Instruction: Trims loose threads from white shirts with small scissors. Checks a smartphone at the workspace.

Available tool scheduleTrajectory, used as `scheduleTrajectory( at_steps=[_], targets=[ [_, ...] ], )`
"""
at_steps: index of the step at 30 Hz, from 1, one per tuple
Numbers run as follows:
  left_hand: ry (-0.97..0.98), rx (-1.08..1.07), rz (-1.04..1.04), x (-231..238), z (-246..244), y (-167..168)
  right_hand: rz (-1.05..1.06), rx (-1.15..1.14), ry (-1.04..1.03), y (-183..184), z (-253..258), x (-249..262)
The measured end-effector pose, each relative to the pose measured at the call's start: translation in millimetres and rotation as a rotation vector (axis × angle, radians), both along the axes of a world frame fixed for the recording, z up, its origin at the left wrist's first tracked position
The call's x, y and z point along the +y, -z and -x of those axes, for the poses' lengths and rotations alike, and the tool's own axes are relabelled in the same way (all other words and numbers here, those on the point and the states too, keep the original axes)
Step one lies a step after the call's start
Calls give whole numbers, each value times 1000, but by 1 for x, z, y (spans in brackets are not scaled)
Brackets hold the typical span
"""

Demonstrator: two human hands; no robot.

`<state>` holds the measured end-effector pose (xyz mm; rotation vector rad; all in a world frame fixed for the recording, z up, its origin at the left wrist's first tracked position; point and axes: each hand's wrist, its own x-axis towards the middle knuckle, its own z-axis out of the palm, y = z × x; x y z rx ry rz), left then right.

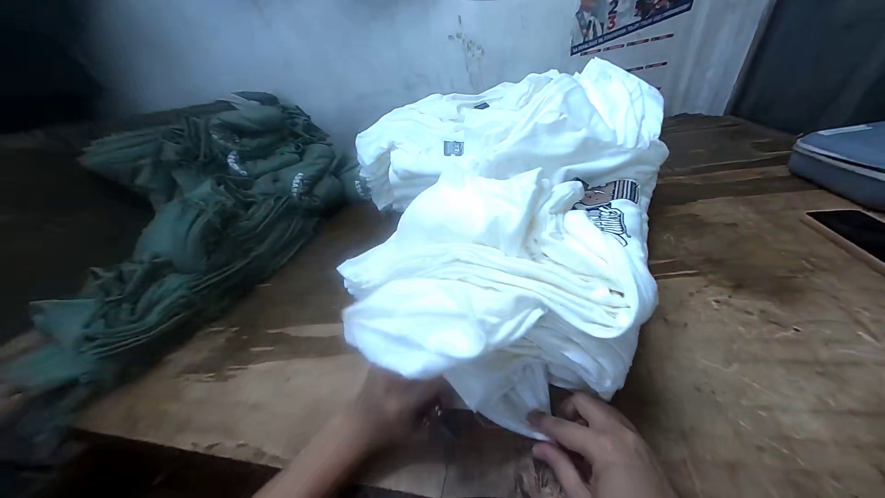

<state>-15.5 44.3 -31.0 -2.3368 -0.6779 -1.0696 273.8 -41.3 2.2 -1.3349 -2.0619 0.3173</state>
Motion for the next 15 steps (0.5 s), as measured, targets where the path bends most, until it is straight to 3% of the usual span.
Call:
scheduleTrajectory(
  at_steps=[3,7,10,13,15],
  targets=[
    [5,-56,262,-23,4,7,2,-52,44,-3,3,-9],
    [9,-136,376,-24,-1,3,-166,-73,151,-9,25,-9],
    [93,-305,607,-27,-6,-15,-284,-65,211,-6,60,6],
    [182,-304,655,-24,-1,-39,-464,-181,403,0,85,33],
    [263,-283,664,-24,13,-54,-476,-139,453,-6,79,39]
  ],
)
